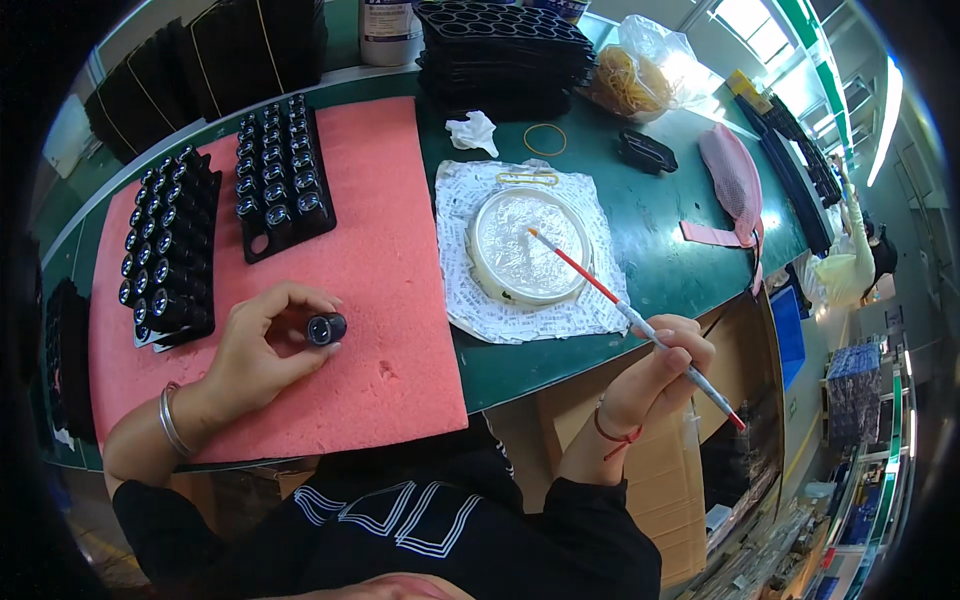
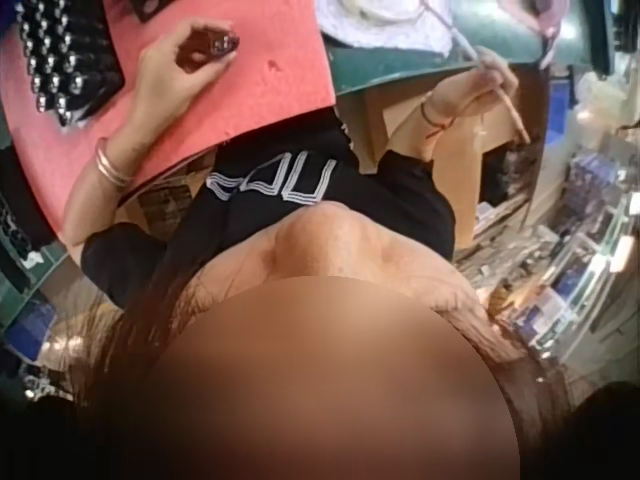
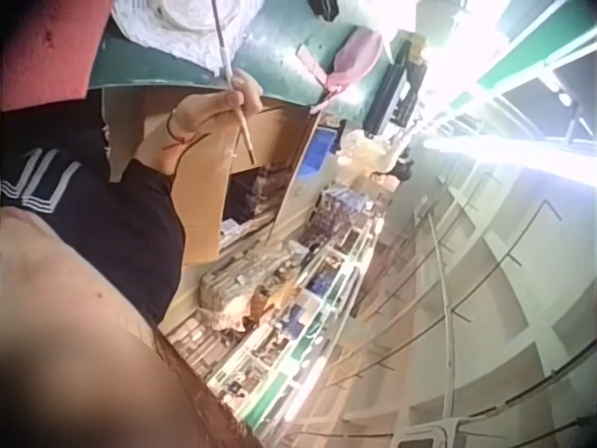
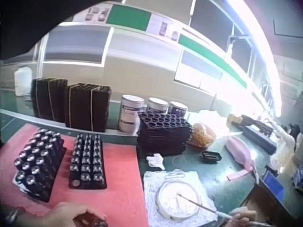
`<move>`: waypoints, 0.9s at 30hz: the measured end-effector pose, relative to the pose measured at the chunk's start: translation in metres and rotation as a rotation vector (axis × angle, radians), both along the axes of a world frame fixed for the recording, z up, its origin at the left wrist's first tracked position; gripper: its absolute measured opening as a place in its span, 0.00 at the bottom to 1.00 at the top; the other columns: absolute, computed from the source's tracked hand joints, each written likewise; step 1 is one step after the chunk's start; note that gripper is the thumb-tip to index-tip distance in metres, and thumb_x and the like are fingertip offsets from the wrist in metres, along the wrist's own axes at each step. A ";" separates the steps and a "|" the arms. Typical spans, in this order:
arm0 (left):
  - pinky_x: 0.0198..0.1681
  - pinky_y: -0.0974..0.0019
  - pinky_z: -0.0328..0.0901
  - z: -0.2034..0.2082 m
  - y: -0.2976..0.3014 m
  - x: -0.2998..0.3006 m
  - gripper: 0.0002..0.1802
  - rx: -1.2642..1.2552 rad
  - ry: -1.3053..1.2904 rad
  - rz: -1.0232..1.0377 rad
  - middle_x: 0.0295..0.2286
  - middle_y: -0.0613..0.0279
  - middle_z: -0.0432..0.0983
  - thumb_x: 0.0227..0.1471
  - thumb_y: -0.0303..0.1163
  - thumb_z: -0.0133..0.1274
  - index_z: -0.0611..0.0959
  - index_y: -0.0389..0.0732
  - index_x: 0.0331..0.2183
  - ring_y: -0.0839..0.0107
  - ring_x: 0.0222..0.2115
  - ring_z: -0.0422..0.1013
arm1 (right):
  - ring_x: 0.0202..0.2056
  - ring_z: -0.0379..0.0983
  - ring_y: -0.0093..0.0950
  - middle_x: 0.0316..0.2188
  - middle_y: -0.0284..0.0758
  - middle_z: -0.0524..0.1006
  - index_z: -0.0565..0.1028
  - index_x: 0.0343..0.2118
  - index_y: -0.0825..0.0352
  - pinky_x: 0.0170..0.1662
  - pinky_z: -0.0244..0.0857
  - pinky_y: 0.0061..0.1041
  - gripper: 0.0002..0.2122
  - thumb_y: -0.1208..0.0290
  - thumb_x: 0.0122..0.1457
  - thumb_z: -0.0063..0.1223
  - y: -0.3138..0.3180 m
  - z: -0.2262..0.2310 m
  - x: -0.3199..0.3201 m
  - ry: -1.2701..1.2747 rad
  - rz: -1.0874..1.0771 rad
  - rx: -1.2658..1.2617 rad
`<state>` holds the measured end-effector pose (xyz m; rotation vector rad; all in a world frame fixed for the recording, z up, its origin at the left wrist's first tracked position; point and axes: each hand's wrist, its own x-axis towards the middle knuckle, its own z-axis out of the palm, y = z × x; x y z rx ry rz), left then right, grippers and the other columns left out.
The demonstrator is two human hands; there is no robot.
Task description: Applying a substance with a fine brush to small black cylindrical components and placing them into organized trays at an assembly station.
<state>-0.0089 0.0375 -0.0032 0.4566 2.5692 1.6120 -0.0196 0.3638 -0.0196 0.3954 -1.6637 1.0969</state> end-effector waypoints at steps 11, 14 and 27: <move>0.31 0.78 0.64 -0.001 -0.005 -0.001 0.14 0.030 0.019 -0.037 0.30 0.63 0.73 0.38 0.22 0.57 0.75 0.37 0.32 0.80 0.30 0.68 | 0.24 0.60 0.23 0.21 0.37 0.65 0.62 0.26 0.68 0.29 0.54 0.18 0.14 0.60 0.60 0.32 0.011 0.000 -0.007 -0.126 0.160 -0.186; 0.32 0.78 0.64 0.002 -0.005 0.002 0.14 0.128 -0.126 0.018 0.29 0.64 0.73 0.39 0.24 0.58 0.75 0.36 0.33 0.80 0.30 0.68 | 0.29 0.60 0.23 0.24 0.36 0.66 0.63 0.28 0.68 0.31 0.55 0.19 0.13 0.62 0.60 0.34 0.017 -0.013 -0.008 0.008 0.208 -0.462; 0.32 0.79 0.66 0.007 -0.012 0.001 0.16 0.279 -0.291 0.013 0.26 0.62 0.75 0.38 0.29 0.60 0.78 0.34 0.32 0.80 0.27 0.70 | 0.36 0.64 0.19 0.30 0.32 0.69 0.67 0.34 0.68 0.44 0.61 0.17 0.06 0.71 0.56 0.43 -0.049 -0.040 0.015 -0.079 1.076 -0.648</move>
